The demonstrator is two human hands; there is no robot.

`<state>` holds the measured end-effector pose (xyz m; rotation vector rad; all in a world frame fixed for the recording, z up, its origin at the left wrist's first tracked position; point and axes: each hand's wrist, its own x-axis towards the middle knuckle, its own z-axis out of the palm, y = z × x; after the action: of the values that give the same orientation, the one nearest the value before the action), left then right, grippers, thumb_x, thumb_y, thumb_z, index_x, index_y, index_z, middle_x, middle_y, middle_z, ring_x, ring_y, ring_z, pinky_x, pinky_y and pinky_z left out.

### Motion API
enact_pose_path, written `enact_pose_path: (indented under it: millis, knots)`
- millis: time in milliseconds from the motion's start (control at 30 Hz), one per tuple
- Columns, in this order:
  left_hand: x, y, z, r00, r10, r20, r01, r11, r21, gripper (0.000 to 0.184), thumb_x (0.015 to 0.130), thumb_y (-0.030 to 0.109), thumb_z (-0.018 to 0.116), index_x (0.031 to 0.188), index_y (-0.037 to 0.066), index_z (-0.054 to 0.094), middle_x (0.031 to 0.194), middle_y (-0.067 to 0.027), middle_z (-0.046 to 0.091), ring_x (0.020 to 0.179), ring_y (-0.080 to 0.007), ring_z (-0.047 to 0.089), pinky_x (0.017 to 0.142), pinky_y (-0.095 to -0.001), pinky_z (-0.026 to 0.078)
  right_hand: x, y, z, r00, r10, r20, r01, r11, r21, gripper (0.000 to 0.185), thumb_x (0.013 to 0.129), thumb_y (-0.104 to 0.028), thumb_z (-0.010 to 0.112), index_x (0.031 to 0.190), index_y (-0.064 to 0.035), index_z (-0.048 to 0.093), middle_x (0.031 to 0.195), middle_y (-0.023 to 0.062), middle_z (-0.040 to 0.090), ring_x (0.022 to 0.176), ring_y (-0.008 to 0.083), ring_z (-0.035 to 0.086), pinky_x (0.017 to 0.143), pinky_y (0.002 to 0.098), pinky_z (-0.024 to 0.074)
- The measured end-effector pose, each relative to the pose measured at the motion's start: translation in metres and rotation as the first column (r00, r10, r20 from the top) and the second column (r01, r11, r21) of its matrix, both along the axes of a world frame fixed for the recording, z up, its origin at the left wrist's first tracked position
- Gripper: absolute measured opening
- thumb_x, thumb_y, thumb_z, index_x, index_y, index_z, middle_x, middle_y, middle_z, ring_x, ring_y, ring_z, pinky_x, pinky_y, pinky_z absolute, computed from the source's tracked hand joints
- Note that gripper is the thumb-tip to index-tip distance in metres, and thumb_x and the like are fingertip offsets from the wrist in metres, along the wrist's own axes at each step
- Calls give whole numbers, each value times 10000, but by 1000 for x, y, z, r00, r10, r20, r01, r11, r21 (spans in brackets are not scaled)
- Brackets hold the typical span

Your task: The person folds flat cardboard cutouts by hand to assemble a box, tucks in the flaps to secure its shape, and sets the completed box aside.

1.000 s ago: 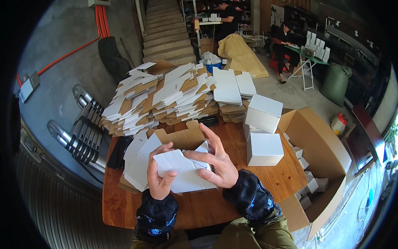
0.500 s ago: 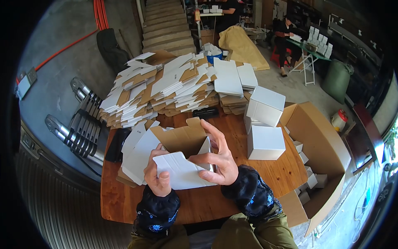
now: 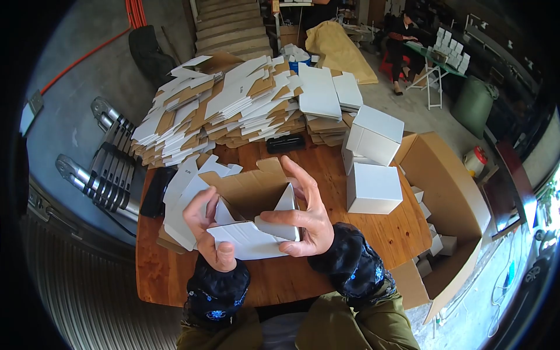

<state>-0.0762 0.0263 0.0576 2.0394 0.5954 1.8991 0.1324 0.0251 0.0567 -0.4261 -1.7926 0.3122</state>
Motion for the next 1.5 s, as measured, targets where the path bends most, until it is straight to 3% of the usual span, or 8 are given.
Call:
enact_pose_path:
  millis: [133,433,633,767,867,1267,1367,1500]
  knots:
    - [4,-1,3,996,5,88,2,997,-83,664,893,592,586,707,-45,615,1473,-281,176,1272,-453,414,1029,-562,412,0,0,0,1000,-21,10,20,999,25,498,839,-518,653,1009,-61,754,1503,286,249,1296,447,446,1053,499,367]
    - [-1,1,-1,987,-127,95,136,986,-97,487,895,467,652,779,35,461,1121,-257,590,1096,-377,586,1036,-596,362,0,1,-3,998,4,-64,4,993,119,388,808,-369,763,1009,-63,634,1266,225,508,1218,460,502,1012,543,406]
    - [10,3,-7,959,-151,241,171,983,-65,349,871,326,703,825,70,470,931,-145,641,918,-302,638,1056,-594,327,-3,1,-4,995,25,-97,-21,999,46,384,790,-284,786,991,-64,545,1035,176,637,1087,410,590,958,560,451]
    - [-2,1,1,995,-36,-94,32,999,-42,398,922,397,599,877,6,539,873,-131,617,867,-259,589,994,-608,395,1,-2,2,999,-34,2,34,999,18,300,780,-233,771,914,-44,578,979,157,647,1000,361,625,907,514,487]
    - [-1,3,4,997,-43,-66,41,999,-32,274,867,244,666,756,13,570,798,-91,607,840,-302,637,1006,-577,389,-2,-4,4,999,-46,-6,46,999,-16,267,760,-203,770,876,-36,597,956,148,644,977,353,625,896,474,497]
    - [12,-12,-6,958,-130,257,220,906,-362,242,955,183,559,1108,2,606,1146,-163,559,1042,-275,557,968,-419,414,-10,-6,-7,983,-28,-180,8,994,-109,401,847,-191,724,1190,-27,599,1209,217,551,1108,346,574,944,435,463]
    - [2,-6,-1,987,-140,72,157,926,-344,249,951,169,559,1131,8,617,1180,-171,538,1057,-274,541,949,-406,426,-4,-12,4,994,-96,56,102,988,-115,361,884,-224,673,1188,-29,644,1267,216,513,1124,342,559,962,435,452]
    - [6,-7,13,999,33,-41,-41,977,-210,203,927,147,565,1044,4,649,1158,-181,540,1009,-280,552,917,-403,450,-6,-15,9,993,-110,40,116,977,-178,354,877,-291,657,1106,-23,692,1274,205,508,1137,340,542,983,432,433]
